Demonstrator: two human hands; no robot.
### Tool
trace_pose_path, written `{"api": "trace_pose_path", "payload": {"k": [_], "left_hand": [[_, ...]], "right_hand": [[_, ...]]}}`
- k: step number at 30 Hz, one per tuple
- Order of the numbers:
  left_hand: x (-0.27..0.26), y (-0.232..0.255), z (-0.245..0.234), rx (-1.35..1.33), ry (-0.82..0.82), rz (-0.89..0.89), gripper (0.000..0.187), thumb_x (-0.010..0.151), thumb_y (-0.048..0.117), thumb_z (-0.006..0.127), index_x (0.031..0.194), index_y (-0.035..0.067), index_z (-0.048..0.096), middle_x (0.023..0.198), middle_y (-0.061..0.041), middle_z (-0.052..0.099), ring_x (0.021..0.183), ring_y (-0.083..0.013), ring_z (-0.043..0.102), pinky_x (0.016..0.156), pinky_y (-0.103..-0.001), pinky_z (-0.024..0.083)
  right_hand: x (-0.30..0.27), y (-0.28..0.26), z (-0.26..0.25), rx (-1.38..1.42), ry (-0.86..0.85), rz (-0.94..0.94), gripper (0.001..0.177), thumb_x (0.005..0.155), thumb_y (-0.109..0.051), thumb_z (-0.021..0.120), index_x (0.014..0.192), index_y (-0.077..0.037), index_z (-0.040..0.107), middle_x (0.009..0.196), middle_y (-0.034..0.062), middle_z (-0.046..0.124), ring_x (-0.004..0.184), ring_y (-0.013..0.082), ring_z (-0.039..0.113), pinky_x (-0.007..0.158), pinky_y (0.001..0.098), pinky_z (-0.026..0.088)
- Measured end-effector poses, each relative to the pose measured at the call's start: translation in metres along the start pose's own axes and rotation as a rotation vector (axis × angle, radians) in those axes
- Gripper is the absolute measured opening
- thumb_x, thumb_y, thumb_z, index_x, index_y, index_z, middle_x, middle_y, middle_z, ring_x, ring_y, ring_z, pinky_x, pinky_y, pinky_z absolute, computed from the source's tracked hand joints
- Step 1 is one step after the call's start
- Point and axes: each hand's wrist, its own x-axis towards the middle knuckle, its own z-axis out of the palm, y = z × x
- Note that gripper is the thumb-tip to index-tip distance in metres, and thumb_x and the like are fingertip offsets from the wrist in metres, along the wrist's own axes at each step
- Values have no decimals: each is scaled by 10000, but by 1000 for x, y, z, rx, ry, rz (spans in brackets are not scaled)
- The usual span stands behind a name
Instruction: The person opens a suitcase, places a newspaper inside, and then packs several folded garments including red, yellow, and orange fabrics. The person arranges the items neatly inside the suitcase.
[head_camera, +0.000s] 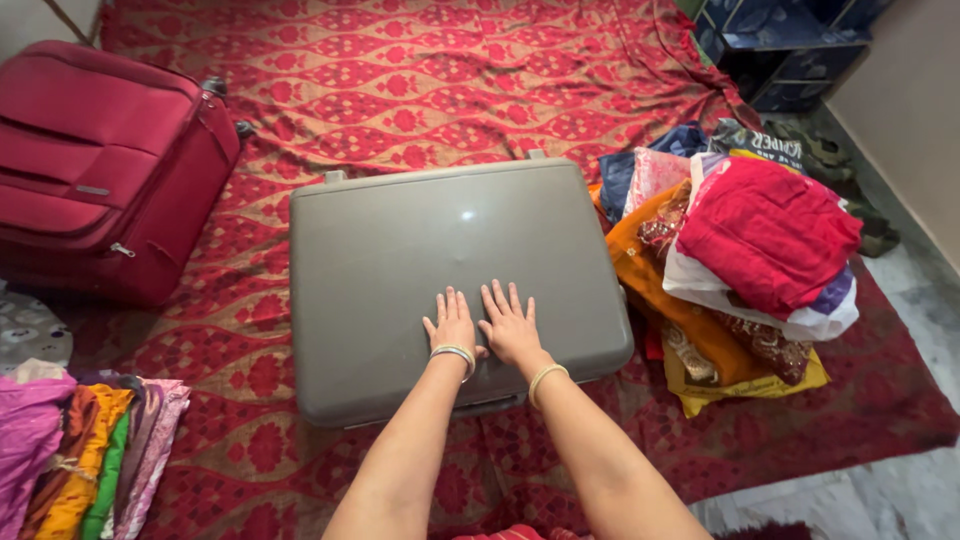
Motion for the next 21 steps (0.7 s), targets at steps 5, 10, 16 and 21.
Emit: {"api": "trace_pose_path", "payload": {"k": [5, 10, 16, 21], "left_hand": [[-4, 0, -3, 17, 20, 21, 1299, 737, 384, 923, 1633, 57, 42, 1733, -103, -25, 1593, -303, 20, 1232, -619, 180], [-13, -9, 6, 14, 100, 83, 1233, 764, 482, 860, 1628, 74, 82, 1725, -92, 23, 1590, -296, 42, 1249, -573, 147], [-36, -59, 36, 83, 381, 135, 1023, 860, 649, 630, 1615, 96, 218, 1713, -88, 145, 1577, -300, 114, 1235, -597, 131], [-58, -132, 59, 7, 649, -142, 1068, 884, 721, 537, 1619, 6, 238, 1703, -204, 151, 1578, -397, 92, 1216, -664, 91]], "right_hand": [[-8, 1, -2, 5, 8, 6, 745, 1004, -463, 507, 1636, -256, 170, 1720, 18, 114, 1578, 316, 83, 1218, 644, 103], [-18, 1, -3, 1, 11, 1, 745, 1003, -467, 513, 1636, -258, 180, 1719, 26, 125, 1577, 322, 93, 1213, 643, 116], [-41, 24, 0, 59, 67, 37, 757, 970, -510, 555, 1625, -303, 239, 1712, 61, 163, 1574, 340, 118, 1223, 626, 131], [-63, 76, -5, 59, 155, 237, 836, 934, -629, 580, 1627, -314, 235, 1716, 110, 146, 1569, 383, 100, 1220, 628, 128]]}}
